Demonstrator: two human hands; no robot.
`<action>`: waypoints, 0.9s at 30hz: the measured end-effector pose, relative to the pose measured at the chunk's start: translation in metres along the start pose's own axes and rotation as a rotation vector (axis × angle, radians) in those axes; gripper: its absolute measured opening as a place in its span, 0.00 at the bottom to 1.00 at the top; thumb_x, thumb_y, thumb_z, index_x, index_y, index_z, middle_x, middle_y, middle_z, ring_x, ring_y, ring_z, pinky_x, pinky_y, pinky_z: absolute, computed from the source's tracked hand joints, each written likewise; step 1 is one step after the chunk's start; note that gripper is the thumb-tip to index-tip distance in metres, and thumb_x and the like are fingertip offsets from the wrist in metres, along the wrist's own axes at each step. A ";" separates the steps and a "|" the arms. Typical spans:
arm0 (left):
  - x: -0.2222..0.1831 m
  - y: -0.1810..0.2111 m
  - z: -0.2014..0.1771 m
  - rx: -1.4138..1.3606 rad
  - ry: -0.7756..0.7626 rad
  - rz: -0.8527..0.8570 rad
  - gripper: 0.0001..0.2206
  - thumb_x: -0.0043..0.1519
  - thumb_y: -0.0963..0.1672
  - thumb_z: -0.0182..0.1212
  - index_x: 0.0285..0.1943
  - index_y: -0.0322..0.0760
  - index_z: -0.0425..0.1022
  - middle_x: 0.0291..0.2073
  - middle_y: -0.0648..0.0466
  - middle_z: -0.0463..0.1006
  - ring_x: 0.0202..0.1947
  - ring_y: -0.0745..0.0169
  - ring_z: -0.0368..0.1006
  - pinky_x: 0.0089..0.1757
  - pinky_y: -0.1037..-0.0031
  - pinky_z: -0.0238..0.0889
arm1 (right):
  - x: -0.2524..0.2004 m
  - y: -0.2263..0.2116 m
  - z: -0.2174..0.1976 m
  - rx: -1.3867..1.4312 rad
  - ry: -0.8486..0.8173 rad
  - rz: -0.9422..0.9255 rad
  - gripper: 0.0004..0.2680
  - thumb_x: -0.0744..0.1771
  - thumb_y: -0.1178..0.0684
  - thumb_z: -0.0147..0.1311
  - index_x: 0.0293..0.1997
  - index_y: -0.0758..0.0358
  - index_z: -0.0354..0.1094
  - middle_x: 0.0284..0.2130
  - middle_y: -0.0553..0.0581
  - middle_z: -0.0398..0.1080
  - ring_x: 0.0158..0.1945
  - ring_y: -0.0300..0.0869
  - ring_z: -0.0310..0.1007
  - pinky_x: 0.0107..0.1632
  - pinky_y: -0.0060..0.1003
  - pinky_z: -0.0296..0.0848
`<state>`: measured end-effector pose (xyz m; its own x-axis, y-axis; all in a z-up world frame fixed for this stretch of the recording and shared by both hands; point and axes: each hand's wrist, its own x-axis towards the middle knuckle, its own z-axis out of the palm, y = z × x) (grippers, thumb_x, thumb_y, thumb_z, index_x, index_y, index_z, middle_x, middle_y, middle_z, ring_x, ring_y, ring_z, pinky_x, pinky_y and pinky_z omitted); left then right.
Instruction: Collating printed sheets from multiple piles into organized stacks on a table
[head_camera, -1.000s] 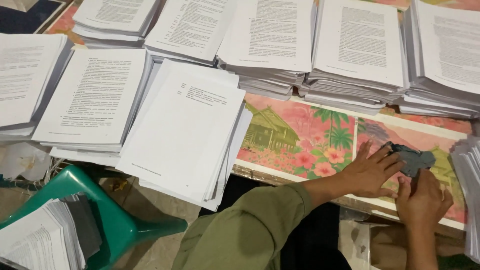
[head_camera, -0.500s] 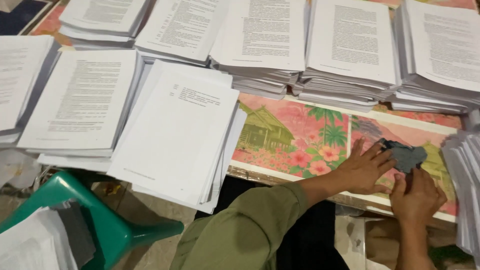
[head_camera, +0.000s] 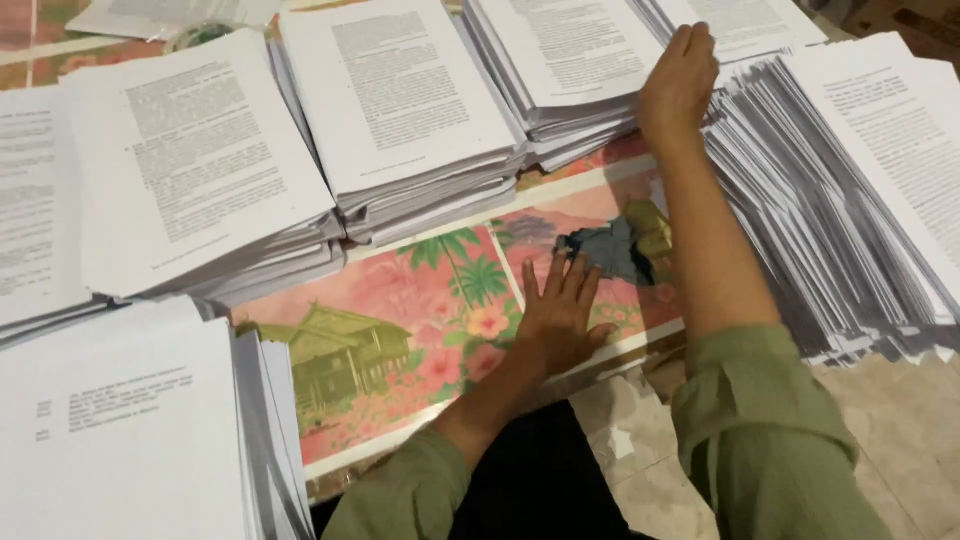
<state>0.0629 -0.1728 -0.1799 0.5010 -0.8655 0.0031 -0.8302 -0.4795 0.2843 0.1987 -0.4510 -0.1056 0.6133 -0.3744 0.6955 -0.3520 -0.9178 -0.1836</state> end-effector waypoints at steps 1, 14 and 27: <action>-0.003 -0.002 0.007 -0.006 0.275 0.067 0.34 0.55 0.57 0.47 0.67 0.36 0.51 0.66 0.45 0.50 0.67 0.41 0.40 0.57 0.34 0.24 | 0.021 0.018 0.022 -0.277 -0.232 0.108 0.21 0.61 0.65 0.47 0.62 0.76 0.51 0.60 0.71 0.49 0.58 0.61 0.52 0.54 0.49 0.60; -0.001 -0.012 0.013 -0.193 0.394 0.121 0.35 0.54 0.55 0.50 0.67 0.32 0.53 0.66 0.41 0.53 0.67 0.34 0.44 0.57 0.30 0.28 | 0.094 0.056 0.059 -0.727 -0.177 0.003 0.23 0.59 0.54 0.57 0.59 0.63 0.59 0.37 0.59 0.73 0.38 0.52 0.73 0.38 0.44 0.62; -0.011 -0.021 -0.034 0.294 0.116 0.223 0.28 0.62 0.57 0.38 0.69 0.49 0.48 0.69 0.50 0.42 0.69 0.42 0.33 0.59 0.41 0.38 | -0.031 -0.060 -0.029 -0.191 -0.045 -0.793 0.14 0.62 0.46 0.67 0.33 0.64 0.63 0.34 0.54 0.67 0.38 0.51 0.68 0.32 0.45 0.71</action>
<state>0.0833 -0.1476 -0.1531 0.3110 -0.9390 0.1472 -0.9480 -0.3175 -0.0228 0.1805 -0.3806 -0.0962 0.7572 0.3682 0.5395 0.0867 -0.8753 0.4757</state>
